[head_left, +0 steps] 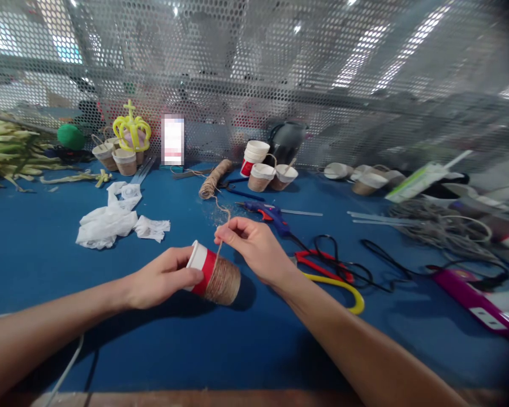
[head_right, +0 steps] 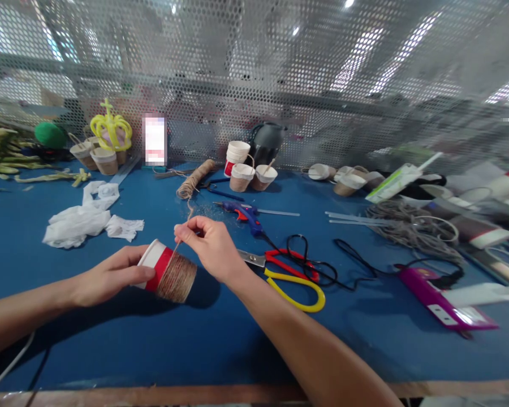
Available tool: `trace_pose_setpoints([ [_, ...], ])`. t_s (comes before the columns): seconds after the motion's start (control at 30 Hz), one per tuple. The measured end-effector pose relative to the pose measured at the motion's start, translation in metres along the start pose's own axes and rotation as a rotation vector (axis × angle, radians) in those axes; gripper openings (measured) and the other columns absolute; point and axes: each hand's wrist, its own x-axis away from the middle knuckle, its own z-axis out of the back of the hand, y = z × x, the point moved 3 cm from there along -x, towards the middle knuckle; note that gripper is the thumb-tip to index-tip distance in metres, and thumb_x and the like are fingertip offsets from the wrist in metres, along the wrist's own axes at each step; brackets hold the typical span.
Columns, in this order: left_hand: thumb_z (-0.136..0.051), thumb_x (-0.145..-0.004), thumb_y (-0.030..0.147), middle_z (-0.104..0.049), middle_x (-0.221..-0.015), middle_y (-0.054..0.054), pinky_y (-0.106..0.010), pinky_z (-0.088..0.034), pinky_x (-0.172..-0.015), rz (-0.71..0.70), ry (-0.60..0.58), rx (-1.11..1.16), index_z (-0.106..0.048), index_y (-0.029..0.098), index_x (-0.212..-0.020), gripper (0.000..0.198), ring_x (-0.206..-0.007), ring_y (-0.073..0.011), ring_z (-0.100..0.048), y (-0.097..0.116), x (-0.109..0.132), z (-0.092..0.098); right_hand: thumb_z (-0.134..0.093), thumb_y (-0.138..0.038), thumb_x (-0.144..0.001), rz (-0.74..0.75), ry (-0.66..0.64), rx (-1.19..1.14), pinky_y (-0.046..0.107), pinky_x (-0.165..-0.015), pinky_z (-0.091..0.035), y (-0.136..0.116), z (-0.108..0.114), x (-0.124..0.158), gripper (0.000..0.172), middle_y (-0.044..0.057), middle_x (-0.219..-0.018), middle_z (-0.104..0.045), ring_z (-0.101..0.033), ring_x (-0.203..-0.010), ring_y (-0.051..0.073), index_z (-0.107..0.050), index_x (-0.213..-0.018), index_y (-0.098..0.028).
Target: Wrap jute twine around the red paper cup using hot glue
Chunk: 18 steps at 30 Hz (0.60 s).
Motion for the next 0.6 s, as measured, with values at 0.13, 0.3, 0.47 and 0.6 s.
trace_pose_setpoints([
  [0.13,-0.050,-0.070,0.022,-0.053,-0.073,0.000,-0.023,-0.037,-0.065,-0.028,-0.007,0.010,-0.056,0.014,-0.082,0.015,-0.066,-0.0118,-0.044,-0.0008,0.0013,0.0004,-0.055,-0.034,-0.073,-0.014,-0.016,0.015,0.026,-0.063,-0.040,-0.0008,-0.0020,0.0009,0.020,0.001,-0.063,-0.058,-0.052,-0.061,0.011,-0.054,-0.063,-0.016],
  [0.3,-0.050,-0.072,0.024,-0.053,-0.075,-0.001,-0.023,-0.038,-0.065,-0.062,-0.018,0.025,-0.057,0.013,-0.083,0.017,-0.068,-0.0123,-0.044,-0.0018,0.0027,0.0014,-0.054,-0.033,-0.074,-0.021,-0.034,0.049,0.026,-0.062,-0.040,-0.0027,-0.0026,0.0026,0.021,0.000,-0.062,-0.058,-0.051,-0.060,0.011,-0.054,-0.062,-0.016],
  [0.47,-0.051,-0.071,0.023,-0.052,-0.073,-0.001,-0.022,-0.038,-0.063,-0.078,-0.027,0.012,-0.057,0.013,-0.079,0.015,-0.065,-0.0117,-0.043,-0.0006,0.0038,0.0009,-0.054,-0.034,-0.074,-0.040,-0.053,0.088,0.025,-0.060,-0.039,-0.0027,-0.0040,0.0038,0.022,0.001,-0.063,-0.059,-0.051,-0.059,0.011,-0.055,-0.062,-0.016],
  [0.6,-0.050,-0.072,0.025,-0.052,-0.072,-0.001,-0.022,-0.038,-0.063,-0.099,-0.041,-0.004,-0.056,0.013,-0.077,0.014,-0.065,-0.0119,-0.043,0.0001,0.0047,0.0010,-0.055,-0.033,-0.073,-0.054,-0.057,0.095,0.025,-0.058,-0.039,-0.0024,-0.0050,0.0047,0.019,0.001,-0.064,-0.059,-0.051,-0.059,0.011,-0.056,-0.064,-0.016],
])
